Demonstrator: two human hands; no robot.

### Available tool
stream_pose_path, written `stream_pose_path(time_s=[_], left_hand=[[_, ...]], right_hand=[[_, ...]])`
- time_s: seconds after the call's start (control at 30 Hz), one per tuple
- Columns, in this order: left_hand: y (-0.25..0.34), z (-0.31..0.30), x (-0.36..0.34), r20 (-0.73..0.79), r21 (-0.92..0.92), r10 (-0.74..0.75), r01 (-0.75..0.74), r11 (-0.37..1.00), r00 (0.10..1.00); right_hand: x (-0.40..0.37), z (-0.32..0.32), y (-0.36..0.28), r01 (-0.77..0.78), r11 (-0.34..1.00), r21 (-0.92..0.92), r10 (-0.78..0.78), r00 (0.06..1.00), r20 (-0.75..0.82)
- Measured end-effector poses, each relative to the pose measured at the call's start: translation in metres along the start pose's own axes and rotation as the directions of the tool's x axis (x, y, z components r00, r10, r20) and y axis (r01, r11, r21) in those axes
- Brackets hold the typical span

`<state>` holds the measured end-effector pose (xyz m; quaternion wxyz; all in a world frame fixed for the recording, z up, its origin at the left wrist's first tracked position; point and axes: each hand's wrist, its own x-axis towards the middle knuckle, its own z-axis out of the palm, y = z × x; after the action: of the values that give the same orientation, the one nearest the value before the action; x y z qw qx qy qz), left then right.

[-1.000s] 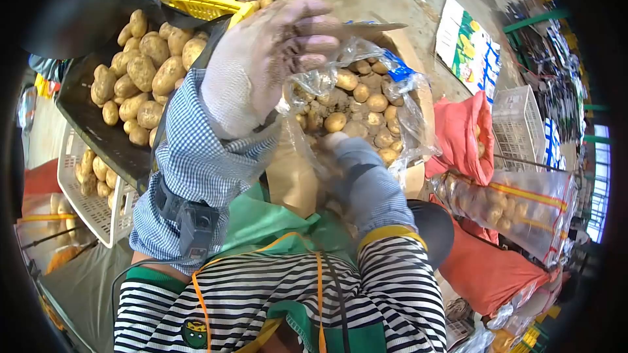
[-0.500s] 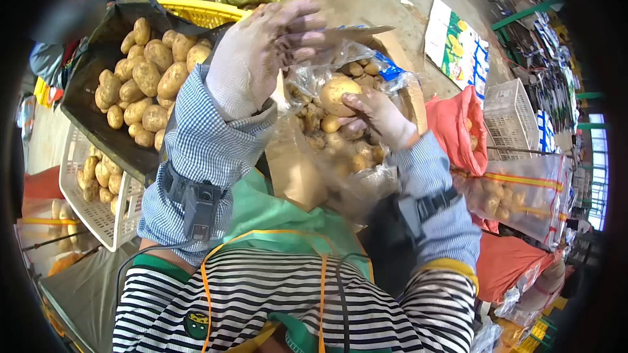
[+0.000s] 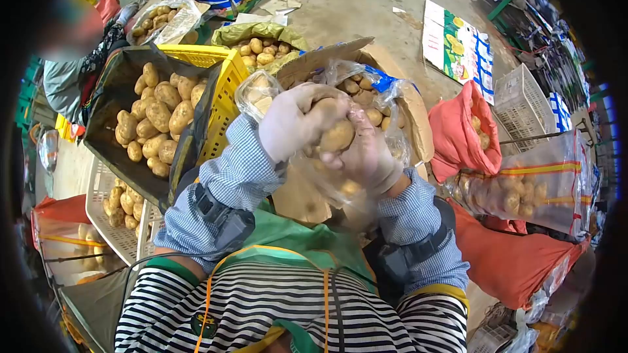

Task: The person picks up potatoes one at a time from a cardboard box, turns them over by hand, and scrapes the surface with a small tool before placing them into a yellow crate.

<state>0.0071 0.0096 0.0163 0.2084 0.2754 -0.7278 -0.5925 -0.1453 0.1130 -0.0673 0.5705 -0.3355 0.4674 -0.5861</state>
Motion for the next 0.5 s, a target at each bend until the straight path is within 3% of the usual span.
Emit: stream_pose_path(time_s=[0.03,0.1,0.13,0.17,0.23,0.27,0.3,0.37,0.4,0.5], left_hand=[[-0.001,0.000,0.003,-0.004,0.005,-0.004,0.004,1.000,1.000],[-0.004,-0.002,0.009,-0.076,-0.345,-0.254,0.213,0.914,0.964],[-0.019,-0.004,0.017,-0.086,-0.407,-0.131,0.085,0.909,0.988],[-0.021,-0.004,0.017,-0.087,-0.404,-0.134,0.088,0.911,0.987],[-0.024,0.000,0.012,0.012,-0.006,0.208,-0.208,0.978,0.978],[-0.014,0.006,0.006,0.049,0.364,0.314,-0.310,0.878,0.948],[-0.008,0.008,0.005,0.055,0.367,0.312,-0.309,0.877,0.949],[-0.003,0.012,0.004,0.086,-0.003,0.105,-0.105,0.994,0.991],[-0.011,0.011,0.008,0.028,0.126,0.157,-0.159,0.979,0.987],[-0.019,0.017,0.012,-0.065,0.071,0.188,-0.184,0.980,0.980]], right_hand=[[-0.001,0.006,-0.004,-0.011,0.993,0.115,0.012,1.000,-0.005],[0.003,0.008,0.003,0.074,0.997,0.005,-0.073,0.994,-0.086],[0.005,0.008,0.006,0.113,0.992,-0.063,-0.121,0.985,-0.125],[0.007,0.006,0.008,0.146,0.982,-0.123,-0.164,0.975,-0.151],[0.007,0.002,0.010,0.193,0.958,-0.212,-0.232,0.956,-0.179],[0.006,0.000,0.010,0.215,0.947,-0.240,-0.261,0.948,-0.180],[0.005,-0.001,0.011,0.236,0.930,-0.281,-0.294,0.938,-0.184],[0.001,-0.002,0.011,0.278,0.889,-0.363,-0.358,0.917,-0.174],[-0.002,-0.001,0.011,0.297,0.865,-0.406,-0.389,0.906,-0.168],[-0.006,0.001,0.009,0.342,0.792,-0.506,-0.463,0.876,-0.133]])
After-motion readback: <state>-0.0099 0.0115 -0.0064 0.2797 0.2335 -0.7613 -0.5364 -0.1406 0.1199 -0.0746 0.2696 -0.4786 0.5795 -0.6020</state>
